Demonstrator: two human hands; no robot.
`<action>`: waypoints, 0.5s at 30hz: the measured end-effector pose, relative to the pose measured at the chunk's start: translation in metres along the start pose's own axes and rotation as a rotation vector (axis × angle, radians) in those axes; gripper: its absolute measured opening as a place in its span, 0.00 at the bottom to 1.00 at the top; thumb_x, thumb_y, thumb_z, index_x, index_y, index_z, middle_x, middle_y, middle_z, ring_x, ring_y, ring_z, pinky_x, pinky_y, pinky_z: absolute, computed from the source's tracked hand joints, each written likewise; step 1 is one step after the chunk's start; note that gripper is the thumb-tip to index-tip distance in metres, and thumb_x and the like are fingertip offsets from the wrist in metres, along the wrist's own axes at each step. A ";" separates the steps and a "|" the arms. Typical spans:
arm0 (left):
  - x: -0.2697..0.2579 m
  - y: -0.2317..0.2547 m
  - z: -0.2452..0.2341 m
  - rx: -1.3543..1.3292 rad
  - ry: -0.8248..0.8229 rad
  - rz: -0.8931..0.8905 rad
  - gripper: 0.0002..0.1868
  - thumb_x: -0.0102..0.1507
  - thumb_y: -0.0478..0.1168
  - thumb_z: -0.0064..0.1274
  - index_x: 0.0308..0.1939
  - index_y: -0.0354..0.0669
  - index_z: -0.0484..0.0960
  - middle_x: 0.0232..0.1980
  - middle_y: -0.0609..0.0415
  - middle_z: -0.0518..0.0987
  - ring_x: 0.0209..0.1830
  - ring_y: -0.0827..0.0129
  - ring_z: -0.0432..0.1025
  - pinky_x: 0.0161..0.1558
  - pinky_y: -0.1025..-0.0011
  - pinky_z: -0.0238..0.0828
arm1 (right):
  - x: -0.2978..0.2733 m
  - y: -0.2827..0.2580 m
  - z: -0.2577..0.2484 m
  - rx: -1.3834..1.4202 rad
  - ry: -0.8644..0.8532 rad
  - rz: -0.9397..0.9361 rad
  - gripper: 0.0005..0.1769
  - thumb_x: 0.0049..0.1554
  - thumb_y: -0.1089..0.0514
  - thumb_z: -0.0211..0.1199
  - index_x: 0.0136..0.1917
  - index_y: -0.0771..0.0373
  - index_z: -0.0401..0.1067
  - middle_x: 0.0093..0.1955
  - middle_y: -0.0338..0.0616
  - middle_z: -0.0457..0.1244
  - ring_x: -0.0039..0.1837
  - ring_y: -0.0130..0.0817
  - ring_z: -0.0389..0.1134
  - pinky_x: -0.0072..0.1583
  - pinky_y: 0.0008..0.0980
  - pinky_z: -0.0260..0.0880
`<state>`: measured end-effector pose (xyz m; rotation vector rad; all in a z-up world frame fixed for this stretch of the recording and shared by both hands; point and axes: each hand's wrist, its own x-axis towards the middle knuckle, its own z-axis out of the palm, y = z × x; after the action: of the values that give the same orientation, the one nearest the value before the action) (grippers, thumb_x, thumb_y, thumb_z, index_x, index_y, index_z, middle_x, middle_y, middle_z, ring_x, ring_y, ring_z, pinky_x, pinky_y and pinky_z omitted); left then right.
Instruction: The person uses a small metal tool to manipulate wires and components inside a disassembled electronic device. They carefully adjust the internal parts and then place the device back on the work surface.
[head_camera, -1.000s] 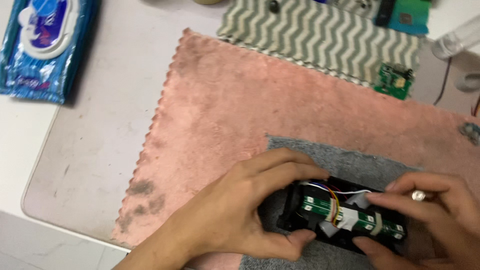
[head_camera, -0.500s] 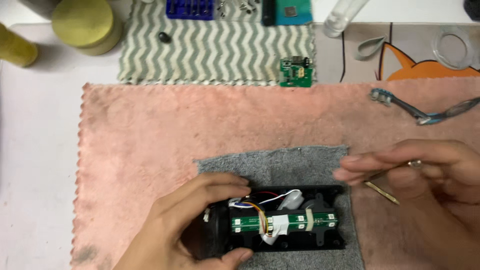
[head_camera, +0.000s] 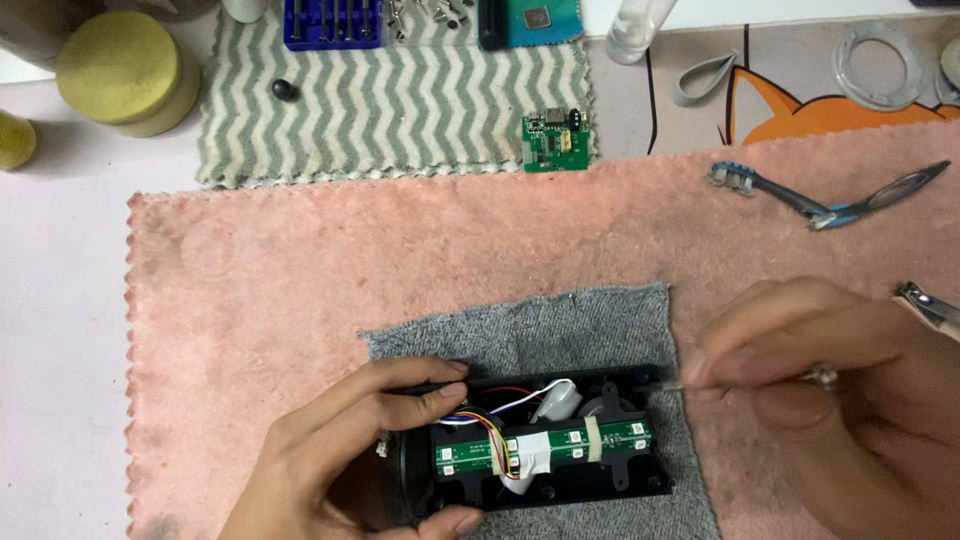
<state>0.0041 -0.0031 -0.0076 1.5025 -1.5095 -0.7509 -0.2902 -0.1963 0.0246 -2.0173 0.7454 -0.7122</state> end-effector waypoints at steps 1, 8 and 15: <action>0.001 0.002 0.000 -0.001 -0.003 -0.005 0.32 0.61 0.54 0.77 0.64 0.43 0.89 0.68 0.47 0.90 0.67 0.65 0.90 0.70 0.70 0.83 | 0.000 -0.002 -0.001 0.003 -0.002 0.005 0.11 0.71 0.51 0.53 0.53 0.56 0.73 0.52 0.43 0.77 0.47 0.28 0.83 0.55 0.23 0.86; 0.003 0.011 0.001 -0.020 0.037 -0.066 0.31 0.61 0.57 0.73 0.61 0.42 0.91 0.65 0.49 0.91 0.63 0.66 0.91 0.66 0.70 0.84 | 0.003 -0.004 -0.003 0.022 -0.128 -0.003 0.09 0.68 0.54 0.57 0.55 0.56 0.76 0.48 0.41 0.79 0.46 0.26 0.87 0.53 0.21 0.91; 0.005 0.011 0.001 0.006 0.029 -0.050 0.32 0.59 0.56 0.75 0.62 0.43 0.89 0.67 0.47 0.90 0.66 0.62 0.90 0.70 0.65 0.84 | -0.003 0.008 -0.009 0.113 -0.200 -0.010 0.13 0.59 0.60 0.71 0.58 0.54 0.76 0.50 0.39 0.80 0.50 0.26 0.88 0.46 0.18 0.89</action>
<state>-0.0010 -0.0066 0.0021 1.5543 -1.4579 -0.7511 -0.3006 -0.2022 0.0215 -1.9556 0.5658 -0.5358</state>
